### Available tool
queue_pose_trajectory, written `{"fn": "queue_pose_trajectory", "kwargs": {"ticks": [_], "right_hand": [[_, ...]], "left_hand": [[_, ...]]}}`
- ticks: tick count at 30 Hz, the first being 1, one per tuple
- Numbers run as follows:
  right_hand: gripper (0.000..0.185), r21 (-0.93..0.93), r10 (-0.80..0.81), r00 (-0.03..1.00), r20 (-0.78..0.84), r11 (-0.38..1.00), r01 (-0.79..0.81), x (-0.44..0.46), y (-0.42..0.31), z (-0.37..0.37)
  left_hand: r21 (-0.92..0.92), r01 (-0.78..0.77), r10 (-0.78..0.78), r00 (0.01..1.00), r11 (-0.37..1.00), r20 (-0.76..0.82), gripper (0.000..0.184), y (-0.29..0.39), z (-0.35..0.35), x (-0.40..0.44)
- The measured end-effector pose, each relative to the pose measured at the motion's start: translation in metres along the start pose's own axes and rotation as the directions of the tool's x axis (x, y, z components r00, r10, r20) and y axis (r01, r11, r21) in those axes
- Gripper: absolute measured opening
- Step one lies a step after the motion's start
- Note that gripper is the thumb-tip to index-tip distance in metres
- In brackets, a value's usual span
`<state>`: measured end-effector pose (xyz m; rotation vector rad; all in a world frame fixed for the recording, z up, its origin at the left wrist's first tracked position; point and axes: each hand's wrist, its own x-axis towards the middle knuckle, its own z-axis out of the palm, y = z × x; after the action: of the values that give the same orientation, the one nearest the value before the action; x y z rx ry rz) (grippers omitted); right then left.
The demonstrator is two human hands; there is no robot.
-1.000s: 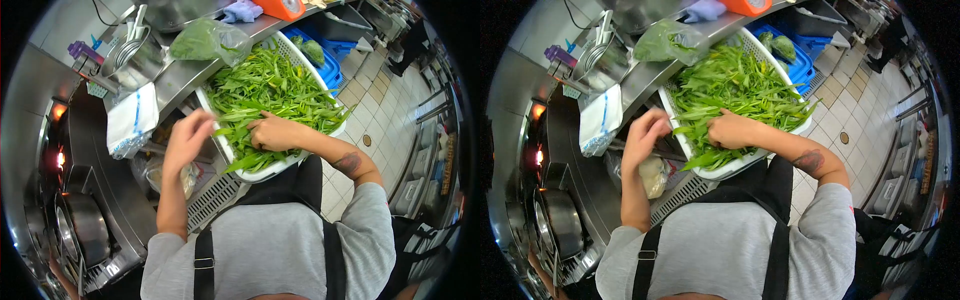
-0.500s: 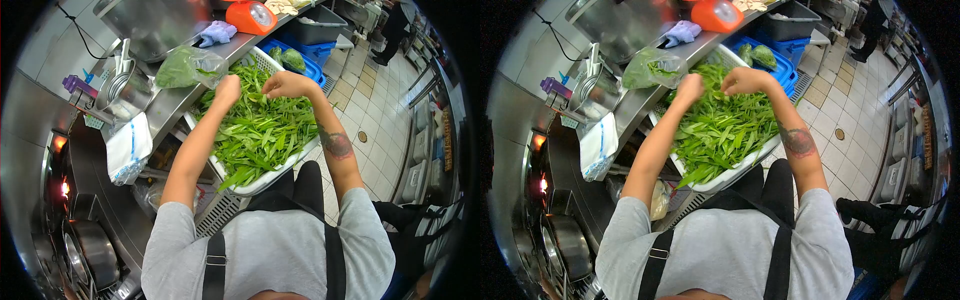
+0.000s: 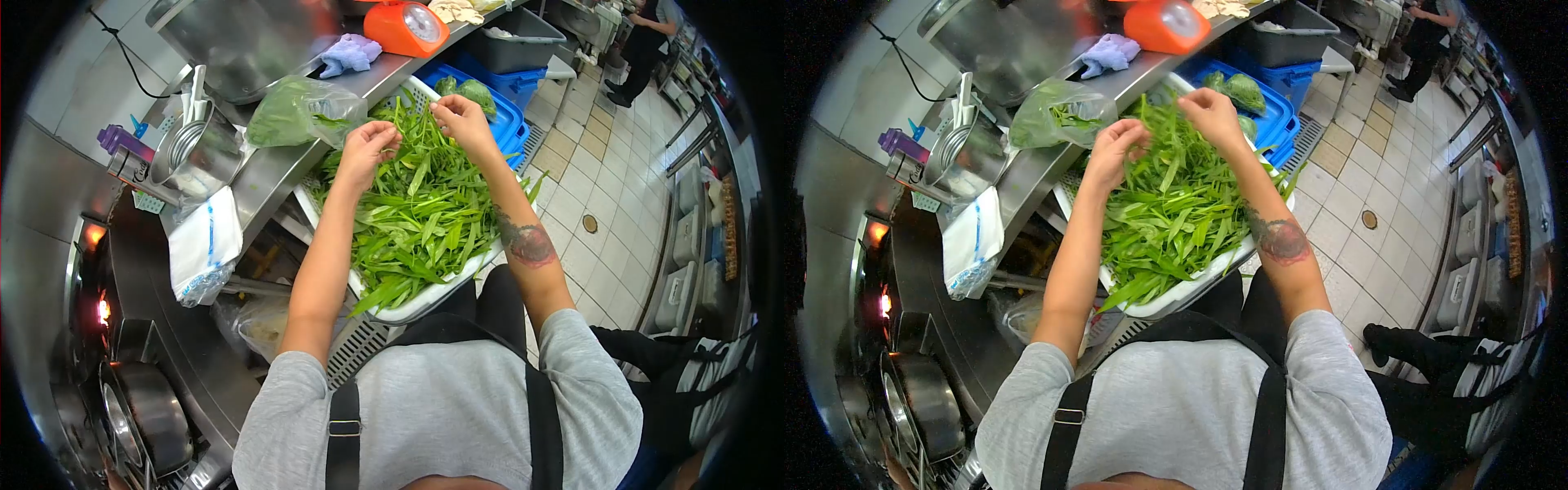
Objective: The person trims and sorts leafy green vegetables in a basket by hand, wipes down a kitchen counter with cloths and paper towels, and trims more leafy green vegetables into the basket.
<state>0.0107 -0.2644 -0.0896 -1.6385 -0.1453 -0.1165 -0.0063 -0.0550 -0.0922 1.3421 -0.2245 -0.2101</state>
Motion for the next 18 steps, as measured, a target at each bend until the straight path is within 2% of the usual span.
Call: {"fn": "queue_pose_trajectory", "kwargs": {"ticks": [2,5,8,11,14,17,18], "right_hand": [[0.028,0.193,0.109,0.994,0.033,0.975,-0.113,-0.002,0.002,0.003],[0.031,0.306,0.04,0.97,0.238,0.945,-0.114,-0.008,-0.004,0.001],[0.033,0.372,0.011,0.958,0.288,0.92,-0.122,-0.017,-0.017,0.002],[0.042,0.185,-0.122,0.884,0.451,0.982,0.041,-0.023,-0.023,-0.004],[0.043,0.198,-0.22,0.817,0.533,0.971,0.132,-0.027,-0.023,-0.006],[0.033,0.042,-0.21,0.895,0.393,0.977,0.21,-0.031,-0.027,-0.001],[0.029,0.016,-0.175,0.904,0.39,0.983,0.184,-0.028,-0.024,0.0]], "left_hand": [[-0.013,-0.009,0.009,1.0,1.0,0.015,0.016,-0.001,-0.003,0.0],[-0.04,0.013,-0.013,1.0,0.999,-0.012,0.014,-0.001,-0.003,-0.001],[-0.096,0.04,-0.044,0.998,0.995,-0.045,0.013,-0.001,-0.001,-0.002],[-0.144,0.05,-0.058,0.997,0.988,-0.052,0.011,-0.002,-0.001,-0.003],[-0.173,0.047,-0.058,0.996,0.984,-0.062,0.011,-0.003,-0.001,-0.002],[-0.192,0.042,-0.055,0.997,0.98,-0.059,0.011,-0.002,-0.002,-0.002],[-0.192,0.04,-0.051,0.997,0.981,-0.051,0.011,-0.001,-0.002,-0.003]]}}
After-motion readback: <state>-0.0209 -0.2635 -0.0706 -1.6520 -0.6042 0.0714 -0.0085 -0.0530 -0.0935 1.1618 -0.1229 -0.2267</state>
